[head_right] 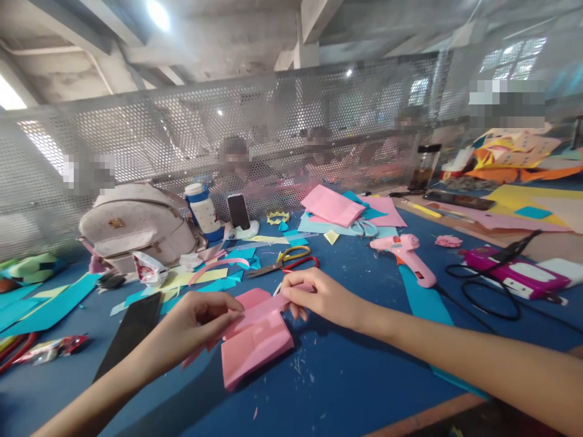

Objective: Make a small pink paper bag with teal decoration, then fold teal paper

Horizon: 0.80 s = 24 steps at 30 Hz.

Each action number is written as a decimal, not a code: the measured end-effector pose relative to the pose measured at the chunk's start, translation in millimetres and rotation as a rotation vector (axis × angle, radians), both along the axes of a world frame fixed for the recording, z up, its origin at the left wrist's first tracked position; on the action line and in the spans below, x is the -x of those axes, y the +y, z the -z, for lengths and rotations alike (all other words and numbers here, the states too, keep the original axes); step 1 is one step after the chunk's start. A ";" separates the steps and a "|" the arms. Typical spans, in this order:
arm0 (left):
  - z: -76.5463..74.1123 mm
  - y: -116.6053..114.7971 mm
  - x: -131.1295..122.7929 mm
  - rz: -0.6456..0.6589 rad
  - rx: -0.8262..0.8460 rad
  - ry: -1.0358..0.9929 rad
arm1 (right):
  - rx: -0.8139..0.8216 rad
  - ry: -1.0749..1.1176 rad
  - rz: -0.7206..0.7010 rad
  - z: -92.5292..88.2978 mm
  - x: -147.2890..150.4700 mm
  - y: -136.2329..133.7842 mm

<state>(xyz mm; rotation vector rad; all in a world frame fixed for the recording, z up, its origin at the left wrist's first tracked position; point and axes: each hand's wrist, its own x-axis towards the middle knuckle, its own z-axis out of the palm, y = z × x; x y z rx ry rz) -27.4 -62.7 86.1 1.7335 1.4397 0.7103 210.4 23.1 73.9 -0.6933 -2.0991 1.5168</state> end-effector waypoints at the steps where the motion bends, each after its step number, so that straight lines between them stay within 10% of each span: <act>1: 1.5 -1.9 3.1 -0.007 0.016 -0.004 | -0.008 -0.028 -0.007 1.9 -1.9 1.7; 12: 19.8 -13.6 47.7 -0.019 0.214 -0.148 | 0.200 -0.174 -0.049 15.3 -12.7 14.0; 24: 14.9 -8.0 39.0 0.084 0.233 -0.478 | 0.366 -0.059 -0.283 0.1 2.0 14.4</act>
